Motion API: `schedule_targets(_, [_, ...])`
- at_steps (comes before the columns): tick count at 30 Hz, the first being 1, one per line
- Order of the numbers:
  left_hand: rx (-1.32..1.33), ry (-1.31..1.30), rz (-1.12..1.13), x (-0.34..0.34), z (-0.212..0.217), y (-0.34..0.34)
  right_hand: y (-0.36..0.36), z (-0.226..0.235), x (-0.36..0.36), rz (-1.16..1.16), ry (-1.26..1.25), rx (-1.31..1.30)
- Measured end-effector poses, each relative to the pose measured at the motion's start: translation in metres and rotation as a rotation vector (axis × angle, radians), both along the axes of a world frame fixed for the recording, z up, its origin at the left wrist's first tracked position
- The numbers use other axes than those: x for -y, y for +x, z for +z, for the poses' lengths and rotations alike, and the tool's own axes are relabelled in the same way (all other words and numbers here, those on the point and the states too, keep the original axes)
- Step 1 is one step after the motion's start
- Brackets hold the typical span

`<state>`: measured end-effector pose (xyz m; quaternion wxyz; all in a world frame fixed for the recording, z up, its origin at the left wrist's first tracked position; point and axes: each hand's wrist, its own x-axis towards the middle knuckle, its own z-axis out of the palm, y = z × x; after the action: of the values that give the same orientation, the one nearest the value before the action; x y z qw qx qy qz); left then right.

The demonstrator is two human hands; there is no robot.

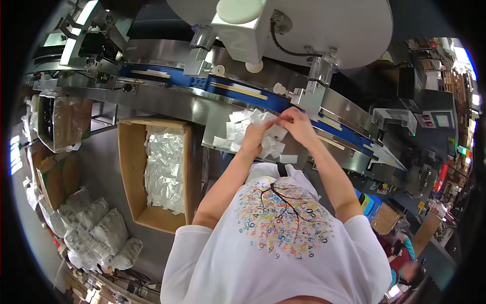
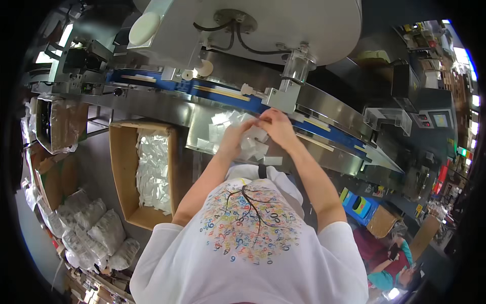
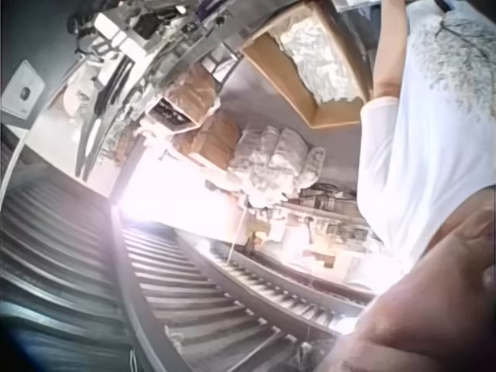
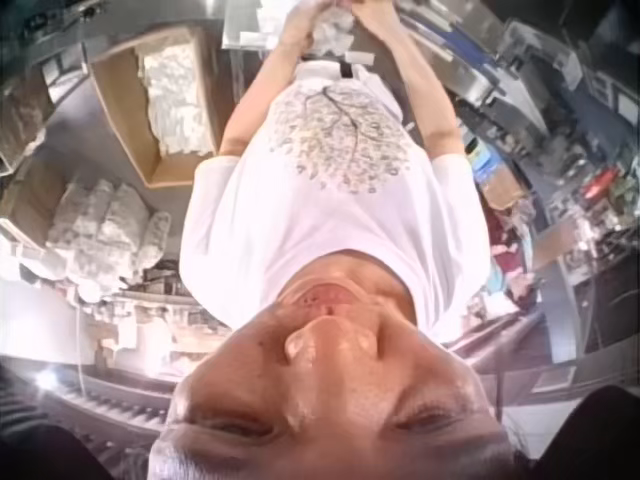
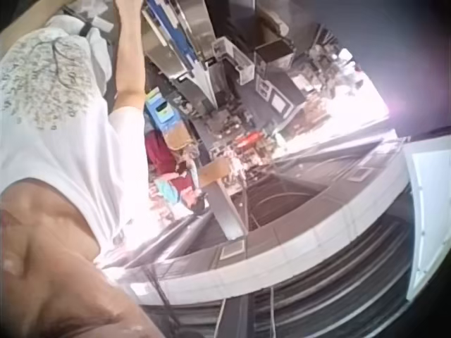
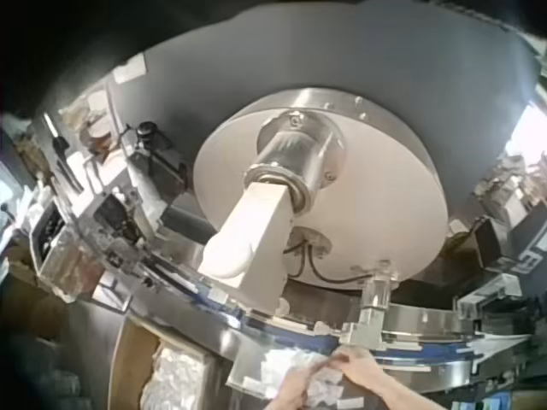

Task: Picking up small white packets from a conveyor belt and placing them into a cardboard box.

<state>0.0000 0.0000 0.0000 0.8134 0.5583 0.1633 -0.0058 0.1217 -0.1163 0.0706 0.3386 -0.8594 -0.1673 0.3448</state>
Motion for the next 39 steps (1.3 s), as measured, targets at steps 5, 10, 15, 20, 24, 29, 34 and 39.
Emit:
schedule_targets(5, [-0.329,-0.400,0.237,-0.013,0.028,0.019,0.018,-0.044,0.006,-0.453,0.292,-0.171])
schedule_targets(10, [-0.363,-0.525,0.295,-0.017,0.028,0.014,0.028,-0.041,0.014,-0.047,-0.101,0.402])
schedule_targets(15, [-0.272,-0.461,0.293,-0.015,0.028,0.016,-0.020,-0.016,0.003,0.058,-0.015,0.282])
schedule_targets(20, [-0.138,-0.459,0.381,-0.020,0.021,0.018,0.035,-0.035,-0.004,-0.475,0.063,-0.187])
schedule_targets(24, [-0.153,-0.425,0.276,-0.018,0.013,0.015,0.019,-0.033,-0.005,0.033,-0.154,0.700])
schedule_targets(29, [0.012,-0.690,0.358,-0.010,0.005,0.011,-0.019,-0.026,-0.024,-0.267,0.228,-0.057])
schedule_targets(34, [-0.301,-0.824,0.356,-0.020,0.016,0.021,0.030,-0.029,-0.029,-0.059,0.129,0.402])
schedule_targets(39, [-0.310,-0.766,0.354,-0.013,0.022,0.019,0.002,-0.016,-0.014,0.009,0.114,0.053])
